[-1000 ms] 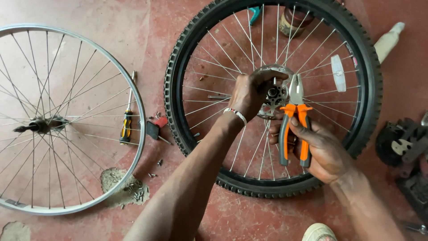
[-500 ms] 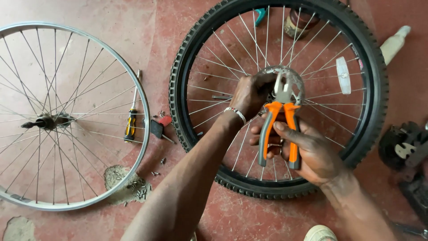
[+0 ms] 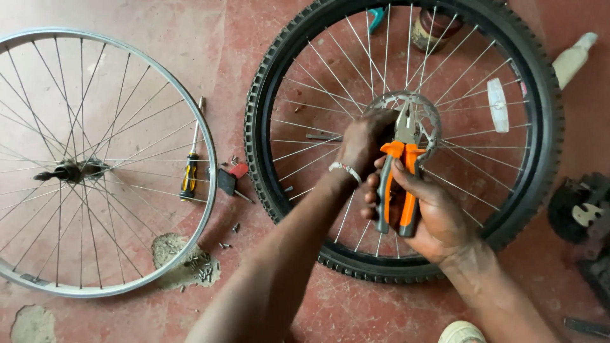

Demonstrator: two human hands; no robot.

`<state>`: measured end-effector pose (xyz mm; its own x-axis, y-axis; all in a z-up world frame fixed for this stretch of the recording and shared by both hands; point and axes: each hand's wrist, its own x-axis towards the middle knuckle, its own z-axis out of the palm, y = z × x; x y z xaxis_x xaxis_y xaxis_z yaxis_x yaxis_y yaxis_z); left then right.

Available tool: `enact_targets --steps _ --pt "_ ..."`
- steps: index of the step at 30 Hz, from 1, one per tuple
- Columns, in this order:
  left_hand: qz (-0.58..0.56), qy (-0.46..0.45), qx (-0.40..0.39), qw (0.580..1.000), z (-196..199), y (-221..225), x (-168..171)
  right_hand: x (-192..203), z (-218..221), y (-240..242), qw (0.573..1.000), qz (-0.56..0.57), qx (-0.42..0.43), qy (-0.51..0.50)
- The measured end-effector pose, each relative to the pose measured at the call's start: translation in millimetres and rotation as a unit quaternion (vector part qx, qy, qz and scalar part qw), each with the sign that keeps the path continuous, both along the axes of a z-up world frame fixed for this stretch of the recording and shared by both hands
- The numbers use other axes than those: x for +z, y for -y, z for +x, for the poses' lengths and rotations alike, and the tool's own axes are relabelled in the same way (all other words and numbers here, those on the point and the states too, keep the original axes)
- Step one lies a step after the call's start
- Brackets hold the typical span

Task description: Removing a disc brake rotor from a bicycle wheel hub using pliers and hands.

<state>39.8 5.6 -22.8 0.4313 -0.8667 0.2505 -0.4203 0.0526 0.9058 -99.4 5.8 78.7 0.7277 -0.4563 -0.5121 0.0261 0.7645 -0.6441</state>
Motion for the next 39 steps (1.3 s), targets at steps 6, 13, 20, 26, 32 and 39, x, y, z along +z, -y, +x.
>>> enact_targets --steps 6,13,20,26,32,39 --pt "-0.137 0.084 0.087 0.983 -34.3 -0.4 -30.4 -7.3 9.7 -5.3 0.998 0.051 0.031 0.013" --pt "-0.297 0.152 0.085 0.939 -25.9 10.9 -42.3 -9.7 10.0 4.5 0.995 0.001 0.024 -0.097" --pt "-0.158 0.161 0.24 0.944 -44.0 44.8 -84.3 -5.0 7.6 13.6 0.988 -0.055 0.02 -0.145" --pt "-0.05 0.171 0.314 0.932 -55.6 32.7 -36.4 -4.5 4.6 20.1 0.99 -0.003 0.048 -0.132" --pt "-0.021 0.173 0.271 0.947 -52.0 24.2 -26.4 -3.9 -8.6 50.3 0.975 0.006 0.115 -0.189" --pt "0.006 0.158 0.244 0.957 -50.0 18.6 -23.0 0.1 -8.6 66.2 0.954 -0.013 0.172 -0.247"
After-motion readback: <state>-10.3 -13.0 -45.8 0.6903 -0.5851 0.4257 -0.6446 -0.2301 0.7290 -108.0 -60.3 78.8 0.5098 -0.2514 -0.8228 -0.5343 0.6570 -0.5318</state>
